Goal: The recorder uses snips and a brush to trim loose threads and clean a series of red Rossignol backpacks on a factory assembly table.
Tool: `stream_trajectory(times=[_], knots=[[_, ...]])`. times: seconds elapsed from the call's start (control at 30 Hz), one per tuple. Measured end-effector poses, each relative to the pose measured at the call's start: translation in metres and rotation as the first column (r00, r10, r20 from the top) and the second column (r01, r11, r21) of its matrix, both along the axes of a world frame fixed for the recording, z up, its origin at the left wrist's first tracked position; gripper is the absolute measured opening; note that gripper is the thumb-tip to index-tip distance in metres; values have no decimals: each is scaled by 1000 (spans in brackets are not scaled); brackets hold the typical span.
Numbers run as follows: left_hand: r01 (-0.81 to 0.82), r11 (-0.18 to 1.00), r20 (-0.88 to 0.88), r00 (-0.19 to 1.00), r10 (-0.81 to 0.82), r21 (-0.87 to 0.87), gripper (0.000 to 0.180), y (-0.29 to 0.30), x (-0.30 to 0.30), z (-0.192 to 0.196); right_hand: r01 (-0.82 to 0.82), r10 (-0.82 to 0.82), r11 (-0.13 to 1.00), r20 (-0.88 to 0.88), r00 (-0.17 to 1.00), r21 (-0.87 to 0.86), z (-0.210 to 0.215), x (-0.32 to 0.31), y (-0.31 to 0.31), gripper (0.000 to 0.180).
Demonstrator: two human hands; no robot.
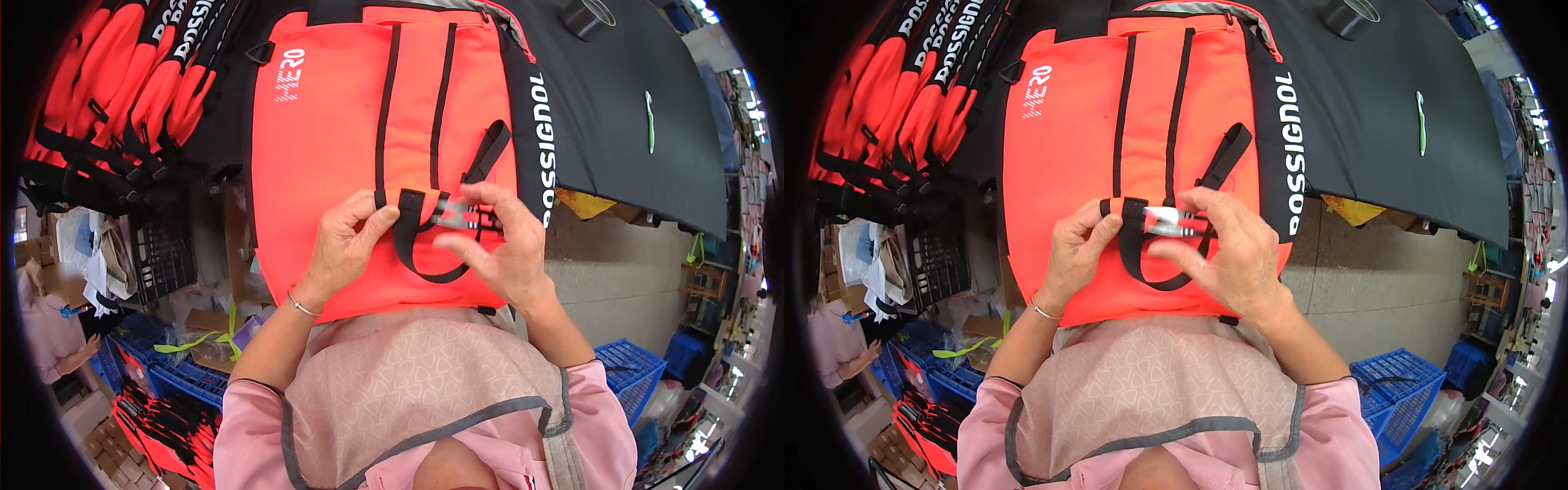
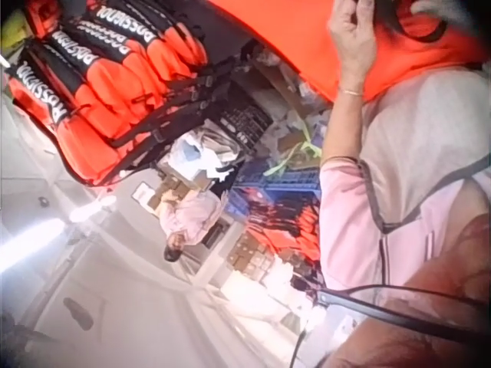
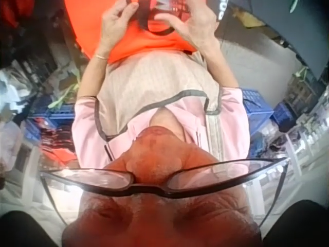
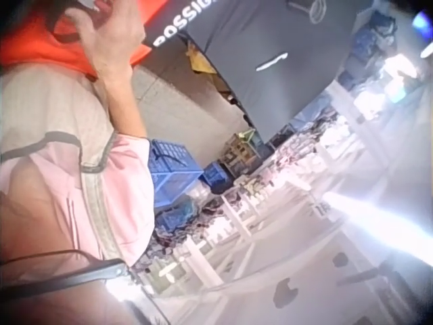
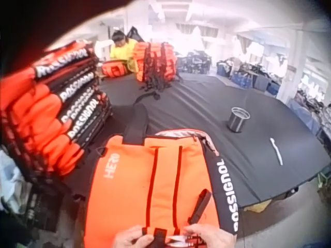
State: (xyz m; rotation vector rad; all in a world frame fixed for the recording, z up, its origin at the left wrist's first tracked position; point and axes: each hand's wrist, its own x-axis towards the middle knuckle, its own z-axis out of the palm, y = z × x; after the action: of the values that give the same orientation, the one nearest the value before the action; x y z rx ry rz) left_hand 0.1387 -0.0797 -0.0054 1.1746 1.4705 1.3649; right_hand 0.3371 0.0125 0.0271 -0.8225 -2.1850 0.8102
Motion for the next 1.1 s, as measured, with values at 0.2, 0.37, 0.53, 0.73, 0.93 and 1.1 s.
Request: stream_trajectory(times=[0.2,0.37,0.53,0.73,0.93,1.1], knots=[[-35,999,-31,999,33,-42,34,3,-2,-18,-350,375,927,317,871,-135,15,14,-9,48],[-3,999,-81,997,-1,-54,37,4,-3,-15,-188,144,932,161,976,308,35,14,44,16],[48,997,-80,995,-52,-55,34,6,2,-5,-125,102,986,194,976,110,30,-24,84,18],[32,997,-58,998,-36,-75,28,2,-2,-14,-30,45,992,121,992,-125,22,-28,81,20],[-25,998,144,989,32,-53,20,-1,1,-27,-524,621,736,121,774,-428,37,18,27,17],[23,1000,37,999,-23,-9,23,3,8,-12,-470,628,753,290,722,-461,11,25,-3,25]])
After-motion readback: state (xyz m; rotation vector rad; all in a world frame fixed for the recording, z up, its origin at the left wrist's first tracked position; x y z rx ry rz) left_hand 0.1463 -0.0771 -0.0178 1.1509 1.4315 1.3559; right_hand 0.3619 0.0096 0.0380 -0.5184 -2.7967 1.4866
